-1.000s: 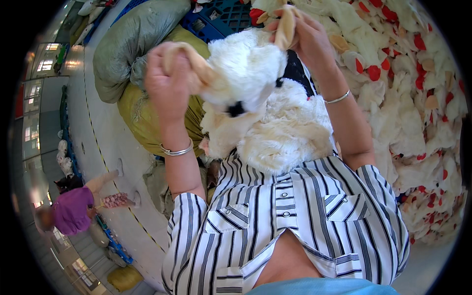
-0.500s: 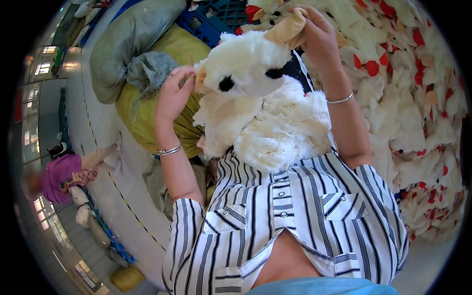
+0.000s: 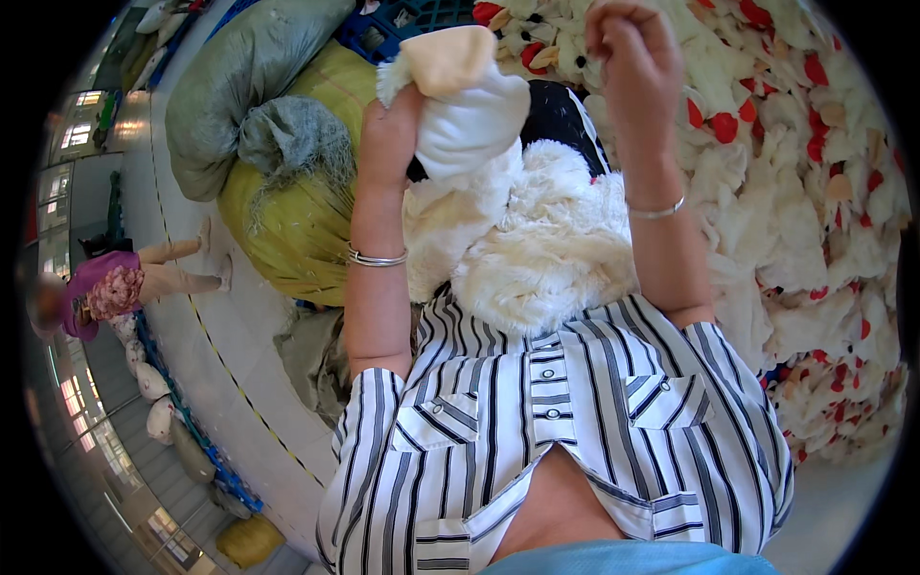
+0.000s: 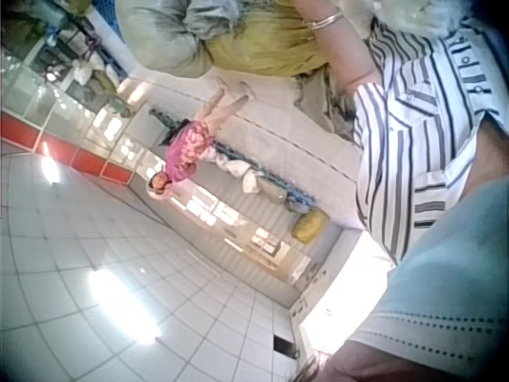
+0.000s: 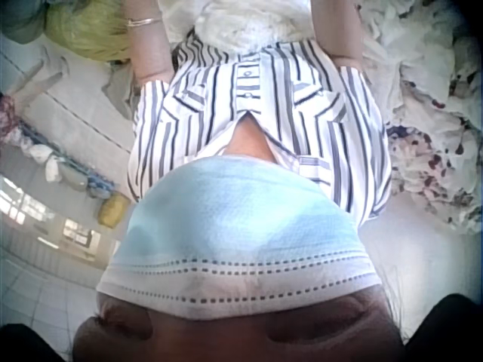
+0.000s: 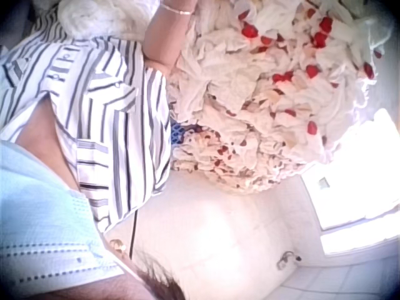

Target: The person assembles a white stuffed animal by hand, inserting red fabric pieces into the feet and adjusting the head and body. The person handles the plush toy repeatedly, turning it over and manipulating its limbs and head to ensure the parts are properly positioned.

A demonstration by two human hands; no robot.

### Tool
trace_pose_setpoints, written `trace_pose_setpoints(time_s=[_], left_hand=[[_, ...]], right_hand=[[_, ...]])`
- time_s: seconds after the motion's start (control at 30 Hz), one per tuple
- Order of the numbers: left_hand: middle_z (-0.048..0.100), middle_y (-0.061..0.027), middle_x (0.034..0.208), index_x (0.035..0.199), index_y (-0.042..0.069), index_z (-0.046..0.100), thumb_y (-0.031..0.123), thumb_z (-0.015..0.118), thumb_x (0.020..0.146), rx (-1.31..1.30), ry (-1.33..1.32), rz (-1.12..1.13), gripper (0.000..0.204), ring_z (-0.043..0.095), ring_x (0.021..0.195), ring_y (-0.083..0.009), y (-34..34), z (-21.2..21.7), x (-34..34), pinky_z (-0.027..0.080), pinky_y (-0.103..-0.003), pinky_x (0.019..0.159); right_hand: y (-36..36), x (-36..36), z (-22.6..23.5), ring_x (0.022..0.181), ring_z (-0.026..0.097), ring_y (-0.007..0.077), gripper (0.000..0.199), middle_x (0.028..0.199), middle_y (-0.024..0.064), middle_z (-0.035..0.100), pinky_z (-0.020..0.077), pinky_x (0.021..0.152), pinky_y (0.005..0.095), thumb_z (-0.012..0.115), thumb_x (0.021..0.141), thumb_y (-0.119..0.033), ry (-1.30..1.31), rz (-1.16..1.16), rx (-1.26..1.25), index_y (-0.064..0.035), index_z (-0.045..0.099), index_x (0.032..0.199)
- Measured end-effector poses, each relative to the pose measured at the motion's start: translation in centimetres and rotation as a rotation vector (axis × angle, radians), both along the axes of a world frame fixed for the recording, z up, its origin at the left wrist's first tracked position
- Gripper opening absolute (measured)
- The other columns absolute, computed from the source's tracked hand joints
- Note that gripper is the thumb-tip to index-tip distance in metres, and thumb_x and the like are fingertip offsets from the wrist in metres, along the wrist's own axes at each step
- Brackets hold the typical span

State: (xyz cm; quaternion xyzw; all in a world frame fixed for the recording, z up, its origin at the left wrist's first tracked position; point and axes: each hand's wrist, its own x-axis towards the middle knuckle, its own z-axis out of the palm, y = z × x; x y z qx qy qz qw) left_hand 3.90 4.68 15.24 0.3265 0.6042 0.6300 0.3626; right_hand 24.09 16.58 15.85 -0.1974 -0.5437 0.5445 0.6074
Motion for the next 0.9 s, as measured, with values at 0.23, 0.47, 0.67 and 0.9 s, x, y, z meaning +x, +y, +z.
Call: trace_pose_setpoints(time_s=[0.23,0.47,0.67,0.9], left_hand=[[0.07,-0.015,0.099,0.107,-0.008,0.065,0.031,0.059,0.095,0.007,-0.354,0.146,0.041,0.07,0.084,-0.0198,0.4,-1.2,0.1,0.056,-0.032,0.072],[0.07,-0.0118,0.1,0.108,-0.005,0.067,0.036,0.061,0.094,-0.03,-0.234,0.216,0.044,0.069,0.084,-0.0175,-0.4,0.7,1.2,0.055,-0.03,0.072],[0.066,-0.002,0.083,0.094,0.0,0.069,0.034,0.058,0.098,-0.039,-0.047,0.136,0.036,0.057,0.071,-0.009,-0.7,0.2,2.3,0.046,-0.027,0.062],[0.066,-0.003,0.075,0.088,-0.002,0.069,0.028,0.06,0.095,0.049,0.147,0.195,0.032,0.059,0.069,-0.0075,-1.2,0.7,-1.2,0.046,-0.027,0.06]], right_hand=[[-6.5,-2.9,-2.8,0.071,0.054,0.0023,0.018,0.082,0.0001,0.064,0.0437,0.06,0.019,0.063,0.093,-0.007,-0.23,0.247,-0.171,0.0029,0.059,0.107],[-5.8,-3.8,-2.8,0.076,0.066,0.0106,0.026,0.089,0.0067,0.068,0.053,0.066,0.0231,0.059,0.093,-0.006,-0.166,0.319,-0.347,0.0085,0.055,0.115],[-5.7,-4.0,-2.7,0.079,0.067,0.012,0.027,0.098,0.0045,0.068,0.0564,0.07,0.0292,0.06,0.088,-0.008,-0.085,0.676,-0.677,0.0004,0.061,0.113],[-6.3,2.1,7.1,0.054,0.06,0.0128,0.028,0.068,0.0083,0.066,0.0443,0.048,0.0246,0.056,0.093,-0.023,-0.211,0.682,-0.3,0.0021,0.066,0.086]])
